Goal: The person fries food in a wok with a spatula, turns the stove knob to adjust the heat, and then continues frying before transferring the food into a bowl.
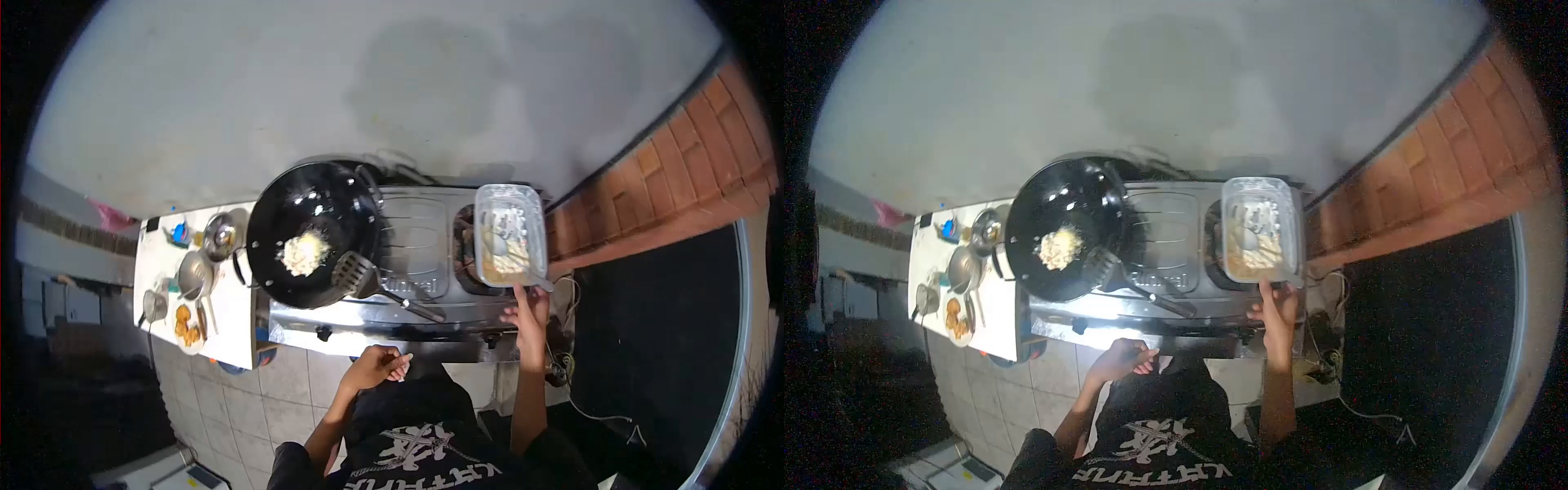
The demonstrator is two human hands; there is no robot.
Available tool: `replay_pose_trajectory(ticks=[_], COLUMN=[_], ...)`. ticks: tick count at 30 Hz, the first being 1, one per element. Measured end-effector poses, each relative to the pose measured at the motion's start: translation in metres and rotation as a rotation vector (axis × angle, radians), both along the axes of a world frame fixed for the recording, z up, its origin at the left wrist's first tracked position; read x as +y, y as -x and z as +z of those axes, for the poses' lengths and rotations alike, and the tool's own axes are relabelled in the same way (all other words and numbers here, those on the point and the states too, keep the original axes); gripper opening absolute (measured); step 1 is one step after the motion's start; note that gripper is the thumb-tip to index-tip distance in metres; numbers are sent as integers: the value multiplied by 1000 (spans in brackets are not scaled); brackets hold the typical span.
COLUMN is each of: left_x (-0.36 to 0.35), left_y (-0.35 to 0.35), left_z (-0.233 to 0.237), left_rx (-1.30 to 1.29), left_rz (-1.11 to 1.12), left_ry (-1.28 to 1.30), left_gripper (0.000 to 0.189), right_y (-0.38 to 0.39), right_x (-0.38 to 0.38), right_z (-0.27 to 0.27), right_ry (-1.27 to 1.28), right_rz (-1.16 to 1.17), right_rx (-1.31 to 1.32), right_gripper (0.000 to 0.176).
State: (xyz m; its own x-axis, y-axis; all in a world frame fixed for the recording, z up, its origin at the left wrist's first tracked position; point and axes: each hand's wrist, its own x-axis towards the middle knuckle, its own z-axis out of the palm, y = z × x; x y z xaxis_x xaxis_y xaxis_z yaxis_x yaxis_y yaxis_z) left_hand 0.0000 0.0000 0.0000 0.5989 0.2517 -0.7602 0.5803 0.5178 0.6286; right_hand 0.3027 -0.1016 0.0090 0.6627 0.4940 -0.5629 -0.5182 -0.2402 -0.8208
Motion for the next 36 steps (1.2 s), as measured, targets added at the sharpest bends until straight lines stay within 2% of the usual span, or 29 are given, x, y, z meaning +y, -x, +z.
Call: replay_pose_trajectory(ticks=[2,3,4,5,6,7,8,9,11,12,14,16,18,19,21,22,24,25,27,30,33,36], left_x=[-10,0,-8,-18,-25,-31,-34,-39,-35,-36,-23,-12,0,9,28,34,49,57,74,104,136,160], left_y=[17,44,56,77,98,106,122,139,156,164,175,190,197,194,191,189,181,181,181,175,171,170], left_z=[-15,-28,-37,-44,-65,-58,-60,-61,-54,-50,-24,-16,-5,10,37,51,72,75,78,84,79,67], left_rx=[91,92,125,182,245,429,475,523,691,737,794,768,712,593,439,443,87,77,-9,-38,-36,63], left_rz=[-169,-151,-158,-167,-189,-99,-82,-69,52,141,232,290,423,511,629,634,785,779,802,811,784,781], left_ry=[-287,-308,-614,-918,-1130,-1003,-1015,-1026,-905,-1030,-894,-819,-1154,-1195,-1003,-1006,-819,-821,-841,-894,-1014,-1154], left_gripper=[18,18,18,27,34,37,32,29,27,32,32,32,29,29,31,31,30,30,30,30,31,35], right_y=[23,49,59,74,83,89,94,101,104,107,112,115,118,118,119,121,121,121,123,127,134,153], right_x=[-11,2,1,4,11,21,31,40,50,54,58,58,55,50,52,51,50,49,49,59,82,111], right_z=[9,5,-18,-40,-30,-16,-9,2,-7,-10,-17,-28,-33,-34,-35,-27,-17,-10,13,47,76,96], right_ry=[-34,-116,-130,-149,-140,-131,-154,-188,-154,-175,-19,6,24,19,55,86,54,31,-39,-176,-125,56], right_rz=[-122,-44,60,168,355,544,684,793,935,951,1044,1037,974,976,927,905,850,790,719,690,742,725], right_rx=[-44,-20,-253,-470,-524,-584,-824,-911,-1188,-1196,-1290,-1330,-1362,-1366,-1375,-1400,-1365,-1330,-1421,-1299,-1299,-1384], right_gripper=[33,33,31,29,28,27,31,39,43,43,41,39,32,32,29,25,24,22,17,21,19,19])
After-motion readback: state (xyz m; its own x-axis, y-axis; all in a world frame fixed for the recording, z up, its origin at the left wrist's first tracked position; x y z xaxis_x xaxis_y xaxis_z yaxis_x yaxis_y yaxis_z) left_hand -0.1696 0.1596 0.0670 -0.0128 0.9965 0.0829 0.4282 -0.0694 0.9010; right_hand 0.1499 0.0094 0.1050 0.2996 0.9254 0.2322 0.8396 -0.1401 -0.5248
